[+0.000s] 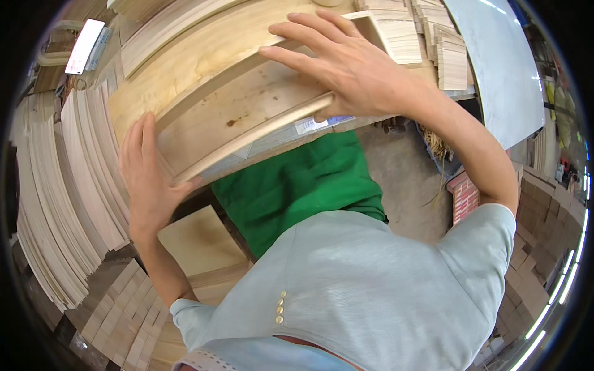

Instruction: The recorder is assembling small wooden boxes by applying glue to the edges and attaching the wood panels together.

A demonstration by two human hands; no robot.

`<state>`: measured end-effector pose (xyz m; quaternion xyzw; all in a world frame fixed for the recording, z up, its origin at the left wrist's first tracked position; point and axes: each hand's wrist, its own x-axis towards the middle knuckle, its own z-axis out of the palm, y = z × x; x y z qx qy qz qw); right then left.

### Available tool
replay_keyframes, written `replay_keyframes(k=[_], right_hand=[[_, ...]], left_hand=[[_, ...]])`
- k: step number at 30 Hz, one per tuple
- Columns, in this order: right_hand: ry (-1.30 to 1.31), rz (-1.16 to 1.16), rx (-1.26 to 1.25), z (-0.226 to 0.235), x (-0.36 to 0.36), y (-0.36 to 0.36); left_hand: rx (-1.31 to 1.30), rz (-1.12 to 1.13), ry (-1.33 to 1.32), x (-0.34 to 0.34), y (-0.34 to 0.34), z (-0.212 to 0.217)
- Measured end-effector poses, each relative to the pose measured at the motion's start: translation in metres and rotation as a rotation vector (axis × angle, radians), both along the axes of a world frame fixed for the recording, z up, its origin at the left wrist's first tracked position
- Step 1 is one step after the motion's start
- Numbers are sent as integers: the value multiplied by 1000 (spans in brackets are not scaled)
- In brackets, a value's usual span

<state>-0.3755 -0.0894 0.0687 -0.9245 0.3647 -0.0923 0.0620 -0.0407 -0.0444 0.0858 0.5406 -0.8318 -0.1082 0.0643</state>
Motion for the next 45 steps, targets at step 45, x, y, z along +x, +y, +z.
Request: replay_keyframes(k=[45], right_hand=[[-706,-659,795,-23,-101,10]], left_hand=[[253,512,1236,69,22,-66]])
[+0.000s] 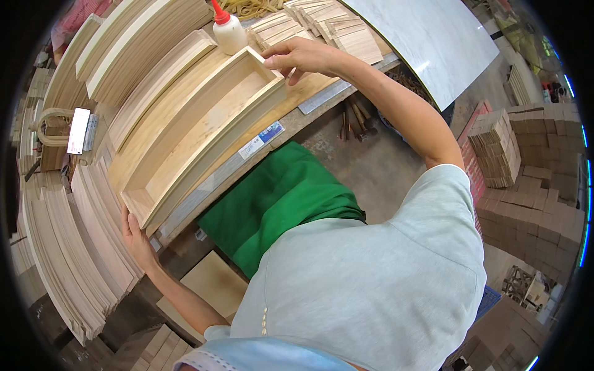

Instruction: The recorder is assembling small wooden boxes by applying glue to the edges and attaching the wood panels together.

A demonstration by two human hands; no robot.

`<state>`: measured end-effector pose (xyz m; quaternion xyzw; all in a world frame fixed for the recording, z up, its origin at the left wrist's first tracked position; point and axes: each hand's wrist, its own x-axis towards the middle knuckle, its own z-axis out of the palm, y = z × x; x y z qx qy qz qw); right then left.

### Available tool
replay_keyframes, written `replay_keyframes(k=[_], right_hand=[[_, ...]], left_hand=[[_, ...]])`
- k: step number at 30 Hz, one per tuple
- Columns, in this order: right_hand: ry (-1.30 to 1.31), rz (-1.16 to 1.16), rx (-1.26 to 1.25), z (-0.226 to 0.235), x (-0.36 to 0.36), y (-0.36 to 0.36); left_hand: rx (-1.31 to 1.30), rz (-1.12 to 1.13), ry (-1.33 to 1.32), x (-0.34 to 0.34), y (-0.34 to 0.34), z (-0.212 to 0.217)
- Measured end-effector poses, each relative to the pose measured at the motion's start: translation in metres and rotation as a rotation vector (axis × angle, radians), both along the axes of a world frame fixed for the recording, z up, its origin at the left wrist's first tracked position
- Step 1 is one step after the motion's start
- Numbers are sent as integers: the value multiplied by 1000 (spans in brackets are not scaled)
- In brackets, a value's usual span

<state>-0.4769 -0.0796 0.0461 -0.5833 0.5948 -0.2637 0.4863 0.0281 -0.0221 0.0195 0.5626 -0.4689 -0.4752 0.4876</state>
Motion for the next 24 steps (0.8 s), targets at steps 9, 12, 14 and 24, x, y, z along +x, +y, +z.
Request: replay_keyframes(k=[9,12,14,24], right_hand=[[-11,17,20,4,5,2],[-21,25,-15,-3,7,-4],[31,19,-1,-2,0,-9],[-4,6,101,11,12,-63]], left_hand=[[-86,5,91,-6,13,-10],[-106,51,104,-3,20,-17],[-72,56,142,-3,14,-19],[-82,4,237,-11,18,-11]])
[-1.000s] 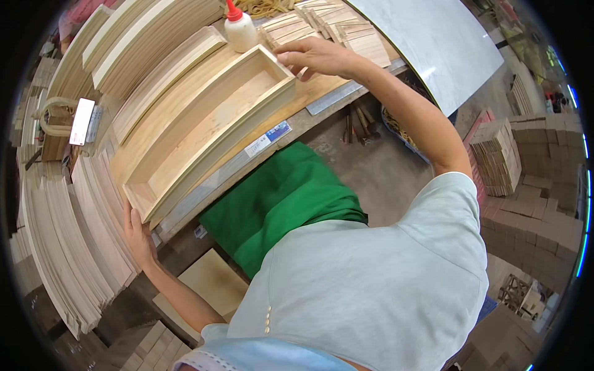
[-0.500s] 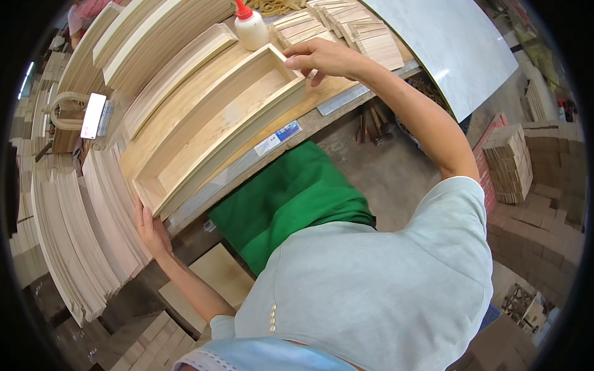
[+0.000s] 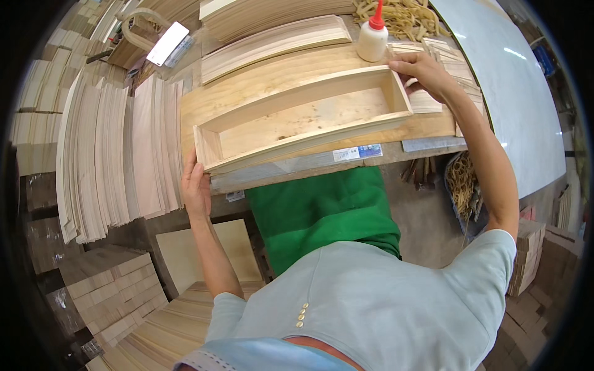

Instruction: The recorder is assembling small wooden boxes by applying glue to the edges and attaching the wood panels together.

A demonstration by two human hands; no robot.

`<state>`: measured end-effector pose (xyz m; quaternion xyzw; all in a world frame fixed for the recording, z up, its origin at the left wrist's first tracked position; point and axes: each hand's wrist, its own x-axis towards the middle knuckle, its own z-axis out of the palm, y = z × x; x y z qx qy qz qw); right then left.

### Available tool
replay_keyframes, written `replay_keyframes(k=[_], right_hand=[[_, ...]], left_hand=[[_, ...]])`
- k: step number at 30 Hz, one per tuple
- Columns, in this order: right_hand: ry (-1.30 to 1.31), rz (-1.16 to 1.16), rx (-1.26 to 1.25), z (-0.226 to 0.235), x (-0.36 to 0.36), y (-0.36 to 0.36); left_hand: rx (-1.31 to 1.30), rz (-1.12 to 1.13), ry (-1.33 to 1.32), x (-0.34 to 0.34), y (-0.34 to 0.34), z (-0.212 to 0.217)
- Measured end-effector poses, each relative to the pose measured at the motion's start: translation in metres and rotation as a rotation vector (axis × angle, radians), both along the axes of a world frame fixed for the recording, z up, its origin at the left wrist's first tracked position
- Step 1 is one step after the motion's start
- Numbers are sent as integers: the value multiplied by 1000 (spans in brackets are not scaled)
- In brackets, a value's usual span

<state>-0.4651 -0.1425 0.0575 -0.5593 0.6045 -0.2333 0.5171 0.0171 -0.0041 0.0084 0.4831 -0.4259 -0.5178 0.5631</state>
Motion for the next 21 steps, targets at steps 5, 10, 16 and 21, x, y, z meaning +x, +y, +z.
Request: replay_keyframes(k=[5,10,16,21], right_hand=[[6,26,92,5,0,-5],[3,33,63,4,2,1],[48,35,48,7,1,0],[36,33,71,10,6,-1]], left_hand=[[6,16,37,-2,0,-4],[14,1,11,-1,0,6],[164,139,-259,-5,-65,23],[159,93,-186,4,-85,11]])
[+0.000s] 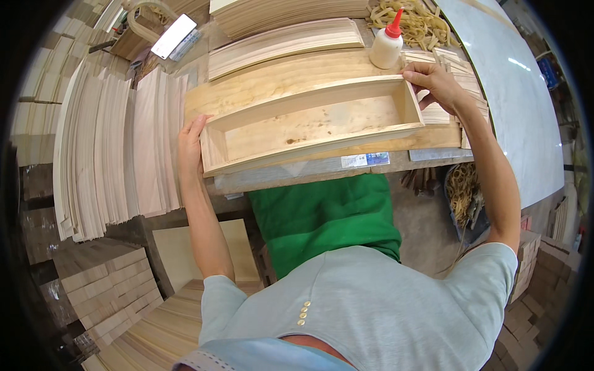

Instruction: The recorder is assembling small wooden boxes by applying glue to the edges and attaching the wood panels together.

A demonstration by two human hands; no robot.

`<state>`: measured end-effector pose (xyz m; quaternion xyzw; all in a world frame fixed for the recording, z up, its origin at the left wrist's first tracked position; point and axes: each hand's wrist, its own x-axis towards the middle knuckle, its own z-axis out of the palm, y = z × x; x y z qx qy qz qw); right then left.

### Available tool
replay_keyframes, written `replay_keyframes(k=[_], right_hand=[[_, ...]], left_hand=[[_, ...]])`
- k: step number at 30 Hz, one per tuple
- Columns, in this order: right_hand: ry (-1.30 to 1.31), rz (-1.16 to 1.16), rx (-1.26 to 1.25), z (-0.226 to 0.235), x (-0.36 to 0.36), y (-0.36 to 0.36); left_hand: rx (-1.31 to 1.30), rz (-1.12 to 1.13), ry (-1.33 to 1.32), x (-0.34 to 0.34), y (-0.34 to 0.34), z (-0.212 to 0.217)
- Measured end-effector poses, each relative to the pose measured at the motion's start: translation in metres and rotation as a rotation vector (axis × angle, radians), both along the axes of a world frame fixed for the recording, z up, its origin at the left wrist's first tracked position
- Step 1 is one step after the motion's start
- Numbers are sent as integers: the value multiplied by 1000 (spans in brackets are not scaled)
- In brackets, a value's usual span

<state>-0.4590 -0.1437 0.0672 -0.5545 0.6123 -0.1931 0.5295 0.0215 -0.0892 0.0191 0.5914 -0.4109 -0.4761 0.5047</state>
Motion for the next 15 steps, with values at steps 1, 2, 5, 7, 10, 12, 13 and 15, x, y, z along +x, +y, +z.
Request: replay_keyframes(k=[1,2,5,7,10,12,13,15], right_hand=[[-15,-12,-5,-2,-2,1],[-30,-22,-11,-4,-4,2],[-35,-42,-24,-5,-3,4],[-42,-41,-25,-10,-5,4],[-62,-40,-31,-10,-4,3],[-75,-36,-30,-12,-3,3],[-113,-58,-37,-15,-3,4],[-150,-89,-42,-20,-8,4]], left_hand=[[-61,43,-41,-3,-1,-2],[-60,36,-39,-6,-1,-3],[-25,54,139,-12,5,-2],[-66,91,30,-13,7,0],[-151,75,-27,-3,2,-14],[-115,79,0,-2,0,-16],[-81,76,28,-3,1,-15],[-22,83,64,0,2,-18]])
